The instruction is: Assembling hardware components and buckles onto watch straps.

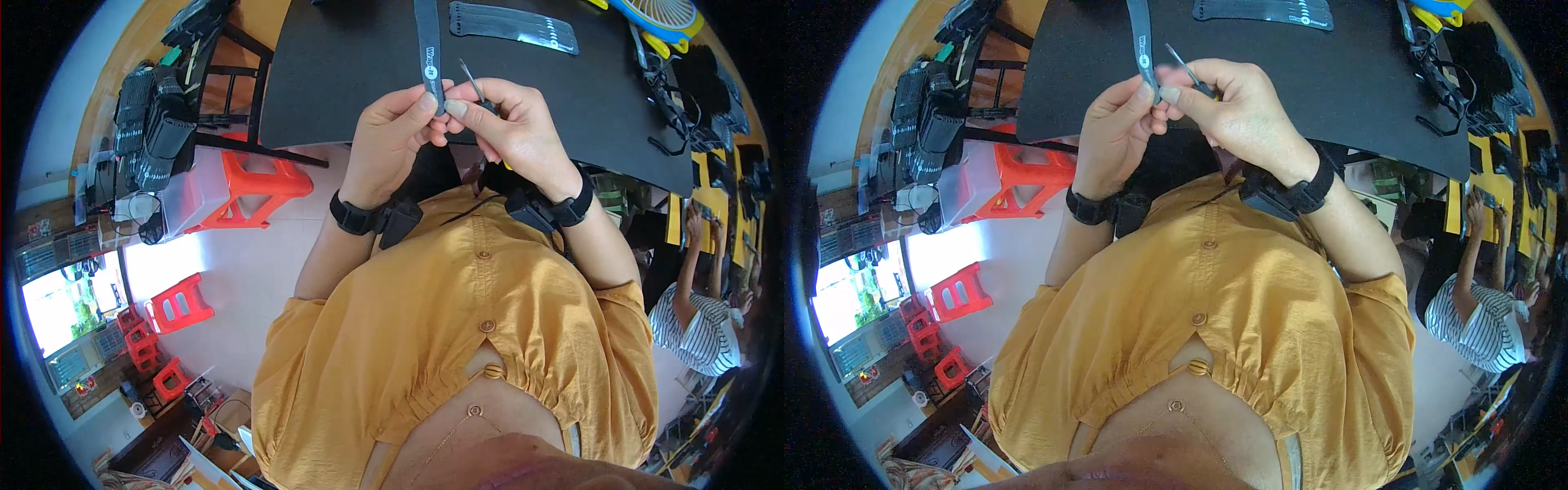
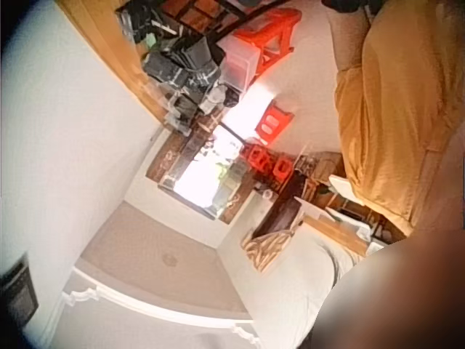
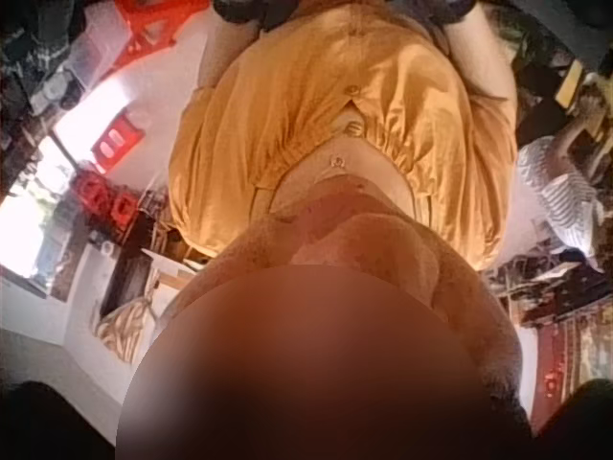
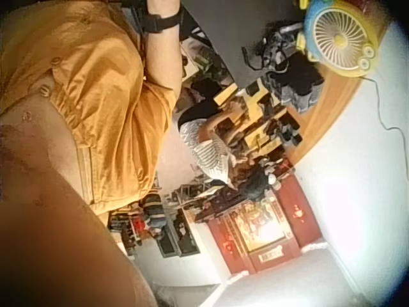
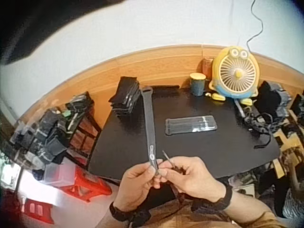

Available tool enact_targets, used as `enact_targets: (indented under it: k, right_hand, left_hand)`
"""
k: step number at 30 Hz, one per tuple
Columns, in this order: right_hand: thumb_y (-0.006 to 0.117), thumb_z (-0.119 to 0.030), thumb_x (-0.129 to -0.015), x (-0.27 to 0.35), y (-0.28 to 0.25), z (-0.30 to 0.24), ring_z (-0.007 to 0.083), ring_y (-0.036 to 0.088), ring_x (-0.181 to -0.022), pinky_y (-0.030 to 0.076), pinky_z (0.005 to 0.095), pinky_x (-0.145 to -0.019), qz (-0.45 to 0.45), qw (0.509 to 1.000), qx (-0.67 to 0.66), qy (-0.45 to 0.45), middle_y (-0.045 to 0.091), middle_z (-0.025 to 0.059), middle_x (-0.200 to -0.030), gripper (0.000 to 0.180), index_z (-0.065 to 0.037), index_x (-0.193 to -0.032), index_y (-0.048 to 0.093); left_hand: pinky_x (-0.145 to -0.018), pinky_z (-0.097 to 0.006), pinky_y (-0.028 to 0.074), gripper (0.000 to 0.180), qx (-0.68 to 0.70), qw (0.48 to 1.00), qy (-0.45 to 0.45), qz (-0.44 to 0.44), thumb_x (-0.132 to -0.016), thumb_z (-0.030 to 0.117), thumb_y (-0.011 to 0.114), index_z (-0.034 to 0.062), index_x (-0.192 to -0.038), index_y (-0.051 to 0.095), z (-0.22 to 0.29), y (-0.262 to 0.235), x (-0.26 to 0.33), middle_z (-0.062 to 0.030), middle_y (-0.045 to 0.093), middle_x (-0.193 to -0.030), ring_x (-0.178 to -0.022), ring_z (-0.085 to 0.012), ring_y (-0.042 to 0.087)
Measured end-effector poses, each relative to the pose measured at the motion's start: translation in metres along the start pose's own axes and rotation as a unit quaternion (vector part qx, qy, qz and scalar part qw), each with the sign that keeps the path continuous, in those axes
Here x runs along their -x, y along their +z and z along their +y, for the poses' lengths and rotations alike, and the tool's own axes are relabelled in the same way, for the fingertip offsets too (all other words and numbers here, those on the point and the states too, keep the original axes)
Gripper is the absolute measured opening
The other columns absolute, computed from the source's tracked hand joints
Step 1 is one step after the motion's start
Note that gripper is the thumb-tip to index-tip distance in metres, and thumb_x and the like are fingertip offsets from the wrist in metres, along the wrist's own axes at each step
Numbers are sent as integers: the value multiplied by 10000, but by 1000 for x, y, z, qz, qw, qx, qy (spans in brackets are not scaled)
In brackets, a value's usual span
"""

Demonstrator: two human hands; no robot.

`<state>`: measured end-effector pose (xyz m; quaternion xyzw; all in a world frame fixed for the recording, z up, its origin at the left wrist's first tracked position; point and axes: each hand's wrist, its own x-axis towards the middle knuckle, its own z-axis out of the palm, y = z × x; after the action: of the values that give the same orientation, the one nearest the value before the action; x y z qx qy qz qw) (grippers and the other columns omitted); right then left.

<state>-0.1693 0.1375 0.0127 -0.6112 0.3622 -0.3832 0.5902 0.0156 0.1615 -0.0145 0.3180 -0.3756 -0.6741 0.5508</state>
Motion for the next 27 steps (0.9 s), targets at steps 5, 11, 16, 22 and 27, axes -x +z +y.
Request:
enact_targets:
  k: [5,11,16,22,27]
  right_hand:
    - [636,-152,-946,1,-3,1,16,524,-507,377,164,-412,-10,1000,-16,-8,701,21,-797,207,-13,-1089,693]
    - [629,-131,-938,3,3,3,98,653,-603,506,244,-524,39,990,97,-99,724,65,-813,189,4,-1052,695]
    - [598,-109,-933,1,6,6,151,701,-689,539,268,-623,70,959,229,-151,722,100,-796,177,9,-1026,692]
    - [581,-127,-946,-1,10,2,157,705,-719,538,275,-646,51,989,134,-19,719,109,-797,190,6,-1038,682]
    - [568,-117,-954,-4,15,12,163,698,-723,541,285,-665,70,986,149,-13,712,99,-789,178,2,-1030,676]
  left_hand:
    - [-671,-216,538,303,4,1000,-2,-9,-1004,102,520,-64,-1251,577,1,2,0,-71,658,-902,-776,-108,631]
    - [-665,-234,541,262,-39,999,10,16,-990,90,546,-58,-1195,616,-1,3,2,-89,675,-908,-766,-120,634]
    - [-655,-247,535,210,-57,996,51,42,-972,73,577,-40,-1130,655,-15,-4,1,-111,691,-927,-752,-139,638]
    - [-641,-246,527,207,-59,995,56,53,-967,66,582,-39,-1129,656,-20,-7,1,-108,693,-913,-729,-146,640]
    - [-646,-241,546,195,-65,995,31,67,-958,108,614,-40,-1075,667,-20,-9,-4,-85,693,-894,-730,-120,642]
